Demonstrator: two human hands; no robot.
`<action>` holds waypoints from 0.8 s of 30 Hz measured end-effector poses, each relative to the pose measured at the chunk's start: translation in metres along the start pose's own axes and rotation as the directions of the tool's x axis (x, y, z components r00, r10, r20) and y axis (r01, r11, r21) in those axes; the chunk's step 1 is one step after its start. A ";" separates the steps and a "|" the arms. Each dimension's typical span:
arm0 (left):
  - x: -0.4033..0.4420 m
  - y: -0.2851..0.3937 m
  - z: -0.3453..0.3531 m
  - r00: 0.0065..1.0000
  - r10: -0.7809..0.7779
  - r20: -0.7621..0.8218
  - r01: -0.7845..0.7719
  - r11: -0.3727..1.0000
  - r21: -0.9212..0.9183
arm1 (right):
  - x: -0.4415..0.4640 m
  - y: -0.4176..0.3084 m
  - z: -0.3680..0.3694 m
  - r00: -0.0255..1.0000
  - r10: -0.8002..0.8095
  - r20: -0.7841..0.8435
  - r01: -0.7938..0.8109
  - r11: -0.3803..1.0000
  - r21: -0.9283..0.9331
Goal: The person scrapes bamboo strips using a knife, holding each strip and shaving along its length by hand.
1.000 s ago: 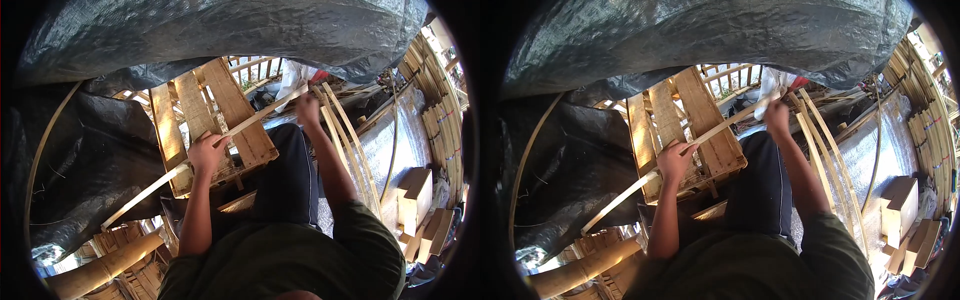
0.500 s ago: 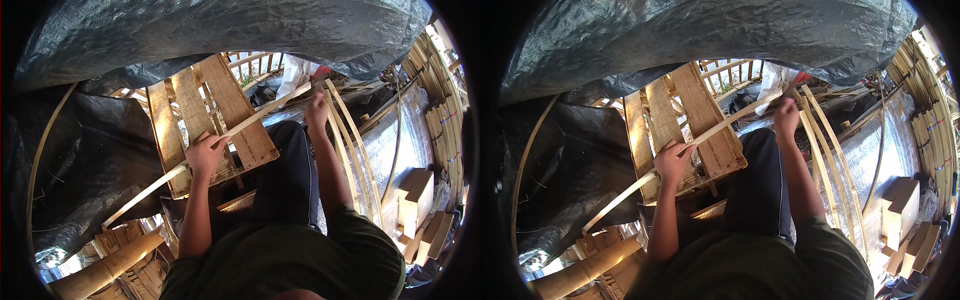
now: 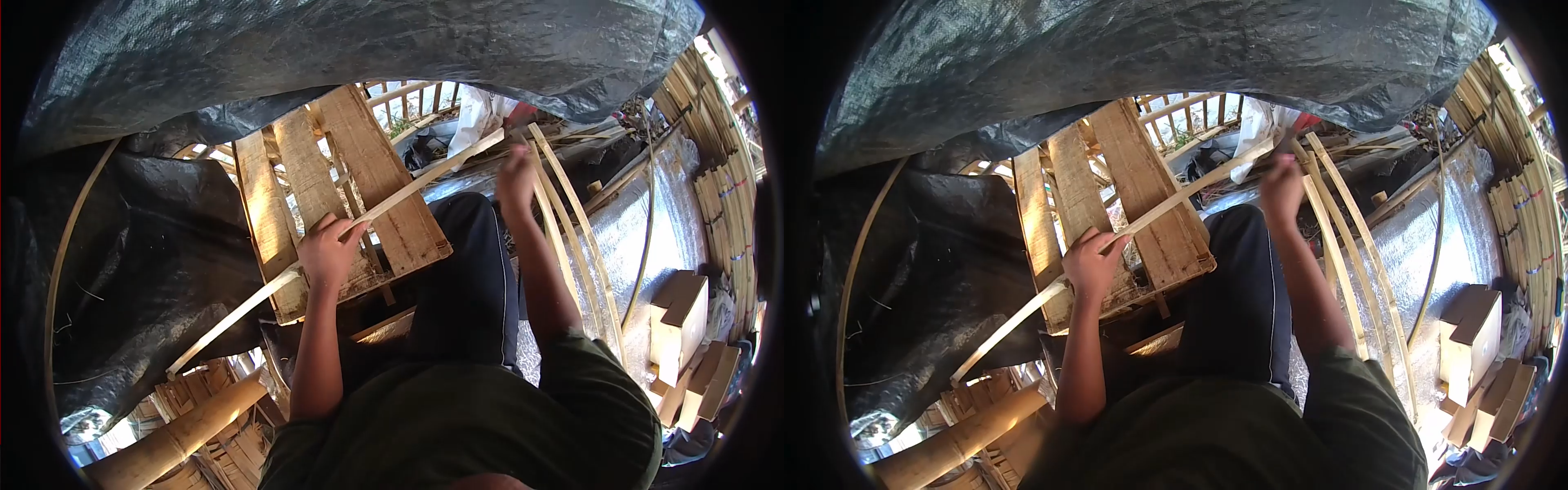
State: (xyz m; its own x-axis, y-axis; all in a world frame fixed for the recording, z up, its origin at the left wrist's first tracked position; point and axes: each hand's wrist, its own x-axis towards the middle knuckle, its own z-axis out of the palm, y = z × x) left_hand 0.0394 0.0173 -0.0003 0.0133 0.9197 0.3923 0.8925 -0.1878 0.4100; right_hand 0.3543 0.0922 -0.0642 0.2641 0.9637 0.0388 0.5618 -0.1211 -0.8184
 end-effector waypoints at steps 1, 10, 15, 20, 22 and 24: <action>-0.001 0.001 -0.001 1.000 -0.002 0.012 0.002 1.000 0.007 | -0.003 -0.002 0.000 0.995 -0.098 -0.030 0.095 0.990 -0.100; 0.000 0.002 -0.002 1.000 -0.006 0.022 0.006 1.000 0.000 | -0.003 -0.022 -0.006 0.974 0.138 0.181 -0.159 0.981 0.112; -0.001 0.001 -0.002 1.000 0.009 0.018 -0.009 1.000 0.029 | -0.002 -0.024 0.002 0.977 0.189 0.100 -0.191 0.982 0.011; -0.001 0.000 -0.001 0.999 0.030 -0.017 -0.030 1.000 0.007 | 0.017 -0.039 -0.032 0.944 0.291 0.156 -0.289 0.957 -0.032; -0.001 0.002 -0.003 0.999 -0.010 0.037 0.009 1.000 0.012 | -0.001 -0.048 -0.010 0.909 0.373 0.186 -0.378 0.926 -0.008; 0.000 0.003 -0.003 1.000 0.004 0.025 -0.004 1.000 0.015 | -0.025 -0.061 0.000 0.935 0.158 0.319 -0.149 0.987 -0.051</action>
State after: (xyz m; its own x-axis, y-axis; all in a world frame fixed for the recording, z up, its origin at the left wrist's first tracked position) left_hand 0.0405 0.0160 0.0036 0.0278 0.9274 0.3730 0.8993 -0.1861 0.3958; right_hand 0.3131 0.0751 -0.0149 0.0858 0.9575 -0.2755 0.5554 -0.2756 -0.7846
